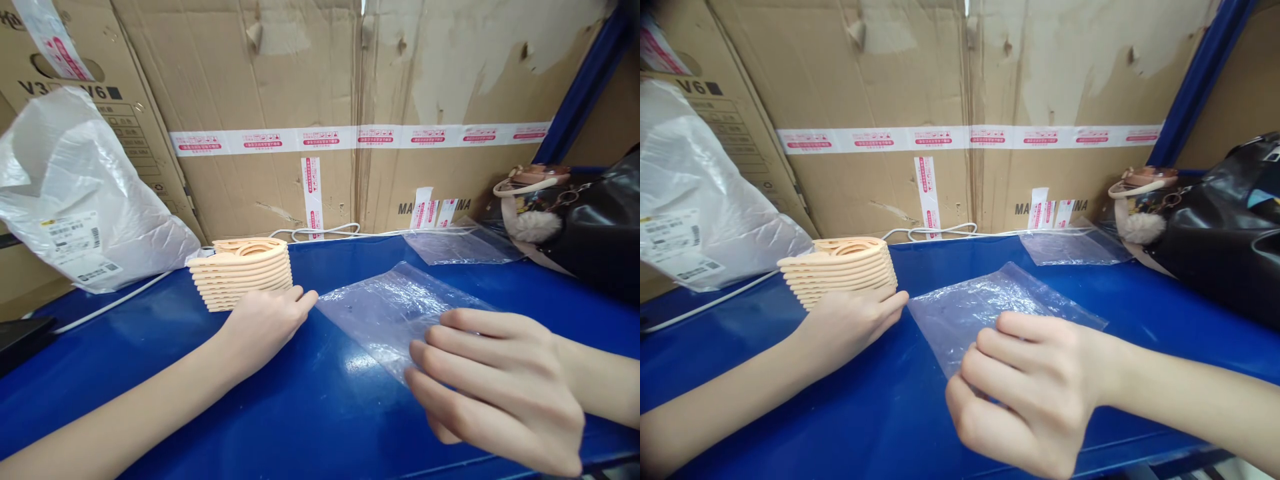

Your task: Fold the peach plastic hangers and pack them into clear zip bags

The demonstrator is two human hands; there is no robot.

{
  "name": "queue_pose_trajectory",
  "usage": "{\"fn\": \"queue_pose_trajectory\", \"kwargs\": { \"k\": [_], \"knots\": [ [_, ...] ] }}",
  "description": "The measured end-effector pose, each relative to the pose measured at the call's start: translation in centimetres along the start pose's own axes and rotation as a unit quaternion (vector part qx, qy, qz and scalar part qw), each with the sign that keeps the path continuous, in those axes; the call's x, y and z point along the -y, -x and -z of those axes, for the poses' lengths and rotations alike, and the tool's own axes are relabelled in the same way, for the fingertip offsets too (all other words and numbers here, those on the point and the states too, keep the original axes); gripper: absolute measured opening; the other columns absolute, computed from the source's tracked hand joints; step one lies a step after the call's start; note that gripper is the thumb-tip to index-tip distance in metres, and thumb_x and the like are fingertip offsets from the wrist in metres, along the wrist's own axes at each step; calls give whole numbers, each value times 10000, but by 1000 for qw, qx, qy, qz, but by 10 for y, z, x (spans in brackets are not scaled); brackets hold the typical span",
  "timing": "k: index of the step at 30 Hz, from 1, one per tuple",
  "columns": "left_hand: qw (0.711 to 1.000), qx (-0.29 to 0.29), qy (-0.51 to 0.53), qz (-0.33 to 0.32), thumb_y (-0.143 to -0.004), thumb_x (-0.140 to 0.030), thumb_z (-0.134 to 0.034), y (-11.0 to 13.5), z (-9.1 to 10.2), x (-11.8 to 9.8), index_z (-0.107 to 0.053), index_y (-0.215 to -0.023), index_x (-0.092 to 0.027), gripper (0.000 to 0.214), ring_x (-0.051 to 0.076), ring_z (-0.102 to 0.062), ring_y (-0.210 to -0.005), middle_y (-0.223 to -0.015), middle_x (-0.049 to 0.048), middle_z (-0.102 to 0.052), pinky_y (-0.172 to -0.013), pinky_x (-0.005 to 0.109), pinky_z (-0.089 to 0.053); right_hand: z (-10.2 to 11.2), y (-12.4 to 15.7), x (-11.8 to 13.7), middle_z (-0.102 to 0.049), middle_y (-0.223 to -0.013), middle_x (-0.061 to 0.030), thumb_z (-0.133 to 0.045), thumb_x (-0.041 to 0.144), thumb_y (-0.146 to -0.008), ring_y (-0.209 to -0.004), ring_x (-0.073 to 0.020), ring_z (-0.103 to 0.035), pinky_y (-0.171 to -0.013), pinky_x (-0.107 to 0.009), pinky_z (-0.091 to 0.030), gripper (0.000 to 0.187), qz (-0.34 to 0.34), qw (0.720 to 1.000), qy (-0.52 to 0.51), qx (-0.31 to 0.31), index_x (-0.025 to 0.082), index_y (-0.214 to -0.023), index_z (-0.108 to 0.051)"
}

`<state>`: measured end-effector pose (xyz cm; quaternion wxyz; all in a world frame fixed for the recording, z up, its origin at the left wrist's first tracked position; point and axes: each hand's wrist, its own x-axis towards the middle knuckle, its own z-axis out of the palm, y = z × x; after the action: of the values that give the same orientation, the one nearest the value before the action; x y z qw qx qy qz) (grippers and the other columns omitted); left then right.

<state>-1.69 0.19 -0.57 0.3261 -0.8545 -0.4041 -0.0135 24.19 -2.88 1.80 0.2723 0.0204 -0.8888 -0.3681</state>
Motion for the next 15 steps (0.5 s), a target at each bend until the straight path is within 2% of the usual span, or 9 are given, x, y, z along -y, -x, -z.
{"fn": "queue_pose_trajectory", "kwargs": {
  "k": [2, 4, 7, 9, 11, 13, 15],
  "knots": [
    [1000, 7, -5, 0, -895, -68, -454, 0, 0, 0, -597, -765, -175, 221, 174, -626, -538, -671, 24, -627, -389, 275, -197, 0, 1, 0, -629, -559, 5, -567, 160, -876, -519, -145, -586, -456, -293, -461, 231, 2, 1000, 2, 5, 206, -678, -678],
    [1000, 20, -11, 7, -880, -38, -452, 1, 1, -1, -631, -827, -166, 227, 183, -636, -553, -705, 39, -649, -391, 277, -228, -2, 2, 2, -628, -564, -2, -567, 149, -871, -511, -147, -571, -446, -300, -440, 218, -11, 1000, -6, -15, 200, -692, -681],
    [1000, -7, -3, 26, -874, -8, -427, 3, 4, -5, -613, -1151, -151, 363, 193, -653, -608, -893, 81, -696, -410, 281, -301, -10, 1, 10, -631, -586, -5, -599, 135, -844, -514, -146, -555, -434, -300, -396, 131, -31, 999, -28, -26, 177, -769, -699],
    [997, -50, 47, 31, -915, -55, -407, 4, 6, -9, -541, -1273, -160, 395, 201, -667, -745, -1041, 95, -677, -490, 278, -409, -15, 0, 15, -627, -603, 1, -610, 181, -856, -506, -137, -542, -426, -292, -373, 111, -41, 997, -61, 13, 153, -897, -709],
    [988, -57, 140, 28, -973, -177, -402, 4, 8, -13, -565, -1217, -177, 294, 207, -646, -888, -1098, 80, -646, -636, 287, -490, -21, -2, 19, -632, -634, -6, -568, 318, -906, -507, -138, -533, -433, -292, -366, 246, -57, 990, -118, 50, 130, -1007, -690],
    [973, -21, 229, 14, -996, -305, -404, 5, 8, -16, -591, -1146, -192, 266, 208, -617, -951, -1107, 63, -627, -744, 306, -509, -24, -3, 18, -650, -686, -30, -475, 488, -939, -555, -151, -552, -475, -296, -388, 432, -96, 974, -192, 72, 119, -1050, -670],
    [960, 24, 279, -9, -997, -382, -403, 5, 7, -16, -585, -1168, -196, 311, 214, -604, -978, -1139, 63, -616, -795, 331, -511, -22, -3, 10, -667, -745, -59, -362, 576, -956, -635, -169, -582, -543, -302, -418, 550, -148, 948, -268, 87, 122, -1040, -661]
  ]
}}
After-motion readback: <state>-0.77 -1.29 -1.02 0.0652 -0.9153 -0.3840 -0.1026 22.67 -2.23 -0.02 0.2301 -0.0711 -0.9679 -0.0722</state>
